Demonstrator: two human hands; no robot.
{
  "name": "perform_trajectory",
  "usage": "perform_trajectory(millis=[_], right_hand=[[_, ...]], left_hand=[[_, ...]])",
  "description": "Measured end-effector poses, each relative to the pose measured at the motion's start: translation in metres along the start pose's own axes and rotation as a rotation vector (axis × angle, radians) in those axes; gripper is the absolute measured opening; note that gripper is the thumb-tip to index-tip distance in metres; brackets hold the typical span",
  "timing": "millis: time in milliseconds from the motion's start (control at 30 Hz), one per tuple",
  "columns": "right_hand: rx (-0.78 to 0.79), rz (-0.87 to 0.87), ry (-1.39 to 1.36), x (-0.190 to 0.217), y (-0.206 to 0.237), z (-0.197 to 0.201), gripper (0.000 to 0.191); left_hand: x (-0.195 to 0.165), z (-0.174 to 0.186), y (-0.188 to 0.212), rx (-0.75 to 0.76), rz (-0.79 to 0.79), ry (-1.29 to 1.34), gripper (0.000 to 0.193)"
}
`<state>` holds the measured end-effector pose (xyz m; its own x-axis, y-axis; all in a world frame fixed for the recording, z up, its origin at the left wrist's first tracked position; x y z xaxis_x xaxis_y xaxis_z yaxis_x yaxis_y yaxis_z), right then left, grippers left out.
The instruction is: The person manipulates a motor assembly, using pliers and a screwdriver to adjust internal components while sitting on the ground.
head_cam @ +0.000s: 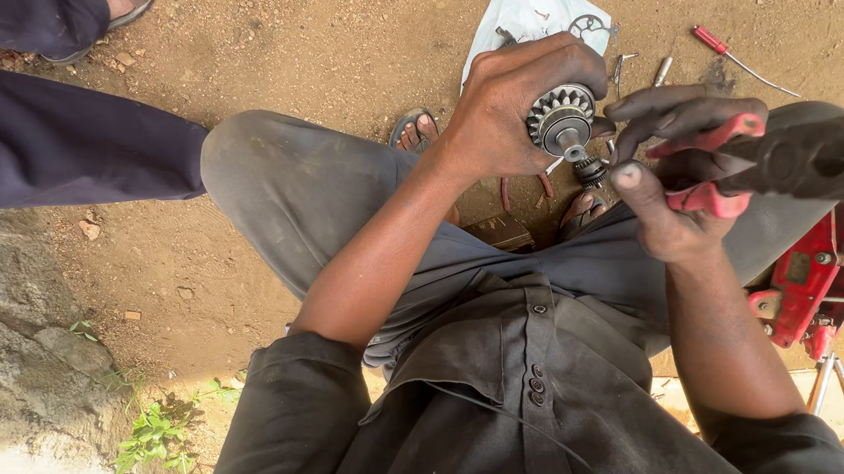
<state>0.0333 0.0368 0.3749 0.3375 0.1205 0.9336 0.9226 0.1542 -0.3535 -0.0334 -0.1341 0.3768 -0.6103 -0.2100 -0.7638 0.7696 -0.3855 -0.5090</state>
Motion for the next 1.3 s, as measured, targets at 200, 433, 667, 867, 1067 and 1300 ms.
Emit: perform_trajectory(millis=[200,433,667,867,1067,1300], right_hand=[[-0.141,-0.413,-0.107,-0.010,0.028,0.034,0.043],[0.079,-0.240,0.503,0.034,0.021,0.034,0.062],[0.225,-0.036,0.994,0.037,0.021,0.028,0.089],[0.324,0.080,1.156,0.026,0.022,0.042,0.082],[0.389,-0.020,1.290,0.020,0.028,0.062,0.082],[0.431,-0.020,1.317,0.008,0.034,0.068,0.082]], left_hand=[[0.002,-0.013,0.001,0.052,0.053,0.075,0.058],[-0.010,-0.014,0.000,0.066,-0.028,0.109,0.054],[-0.025,-0.009,-0.007,0.076,-0.023,0.046,0.042],[-0.034,-0.006,-0.004,0.090,-0.046,-0.030,0.040],[-0.021,-0.008,0.001,0.046,0.053,-0.009,0.043],[-0.020,-0.012,0.007,0.068,0.051,-0.074,0.046]])
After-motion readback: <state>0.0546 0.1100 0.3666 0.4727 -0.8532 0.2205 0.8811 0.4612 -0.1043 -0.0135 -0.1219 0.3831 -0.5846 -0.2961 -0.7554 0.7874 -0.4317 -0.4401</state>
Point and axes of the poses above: each hand's wrist, its own y-axis away from the middle knuckle, its own z-axis out of the back of the hand, x = y × z, the point moved 8 cm from there along -y, towards the middle knuckle, and after that the axes turned 9 degrees about -y, right-handed, at the moved point
